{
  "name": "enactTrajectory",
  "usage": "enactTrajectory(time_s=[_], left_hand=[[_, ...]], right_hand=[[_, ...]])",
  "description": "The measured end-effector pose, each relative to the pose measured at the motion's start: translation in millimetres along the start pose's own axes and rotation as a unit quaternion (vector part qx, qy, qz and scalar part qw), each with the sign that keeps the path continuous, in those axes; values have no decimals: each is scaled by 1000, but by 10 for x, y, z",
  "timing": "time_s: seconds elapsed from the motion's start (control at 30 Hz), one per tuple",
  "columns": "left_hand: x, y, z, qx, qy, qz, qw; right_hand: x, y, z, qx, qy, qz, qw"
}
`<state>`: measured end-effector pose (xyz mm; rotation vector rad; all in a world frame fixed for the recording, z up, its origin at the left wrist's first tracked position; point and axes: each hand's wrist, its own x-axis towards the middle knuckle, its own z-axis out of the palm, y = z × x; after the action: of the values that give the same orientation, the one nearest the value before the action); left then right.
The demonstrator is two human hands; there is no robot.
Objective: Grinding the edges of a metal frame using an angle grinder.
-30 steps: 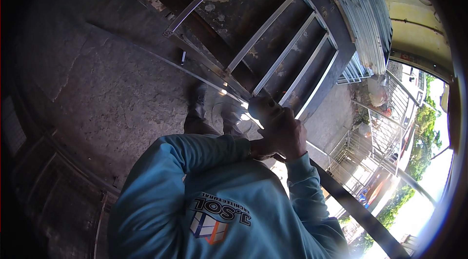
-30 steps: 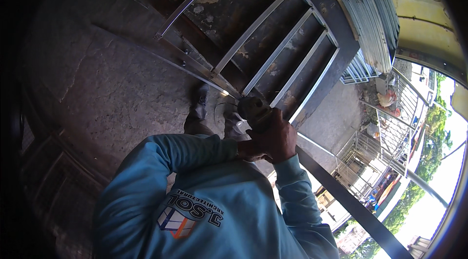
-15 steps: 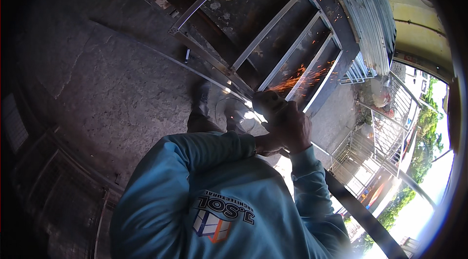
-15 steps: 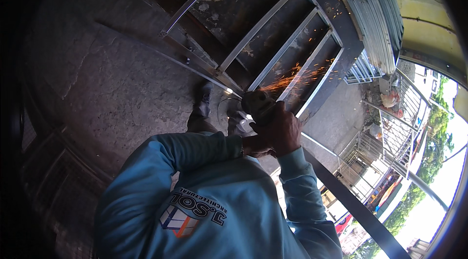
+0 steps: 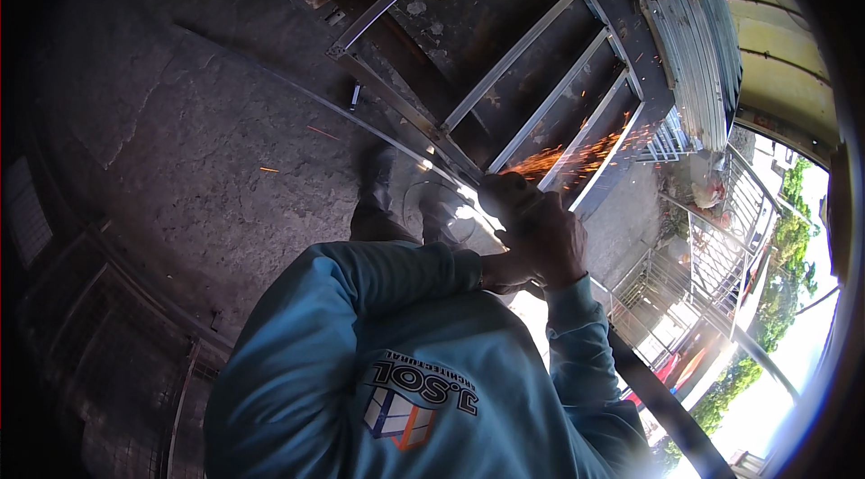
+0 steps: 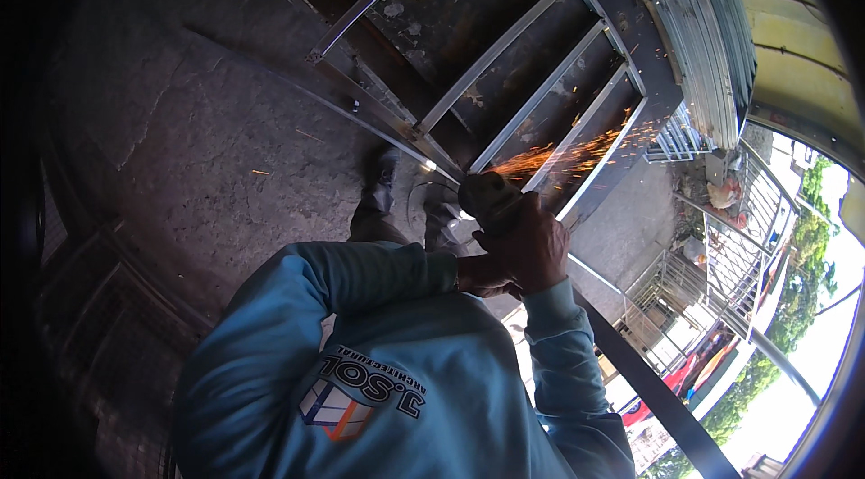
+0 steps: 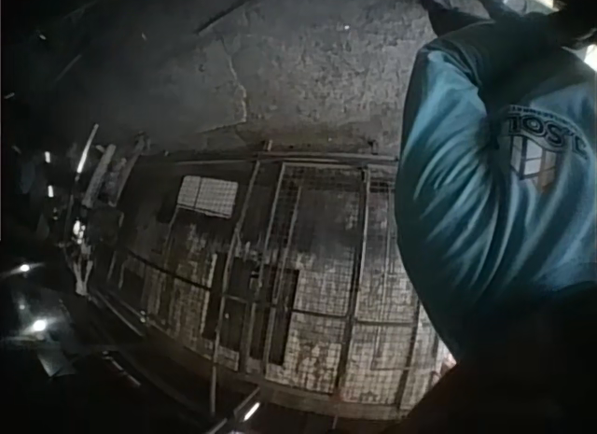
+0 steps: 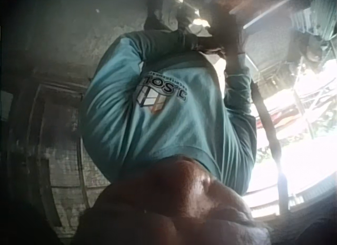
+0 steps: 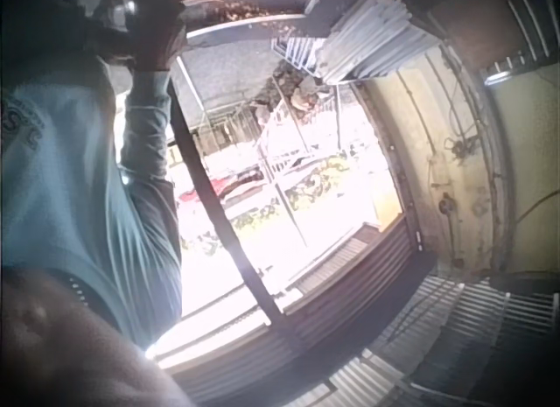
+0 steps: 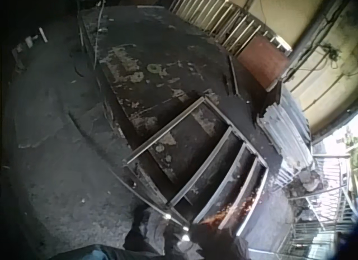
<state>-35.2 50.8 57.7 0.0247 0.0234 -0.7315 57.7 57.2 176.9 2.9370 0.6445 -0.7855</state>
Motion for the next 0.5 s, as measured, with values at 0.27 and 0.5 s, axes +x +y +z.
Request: enactTrajectory(time_s=[0.27,0.5], left_hand=[[48,7,-156,51,-4,6,999],[75,-89,-146,29,-15,16,999]], right_hand=[[79,17,99,-29,29,2,999],[-69,-1,-43,27,7,50,998]])
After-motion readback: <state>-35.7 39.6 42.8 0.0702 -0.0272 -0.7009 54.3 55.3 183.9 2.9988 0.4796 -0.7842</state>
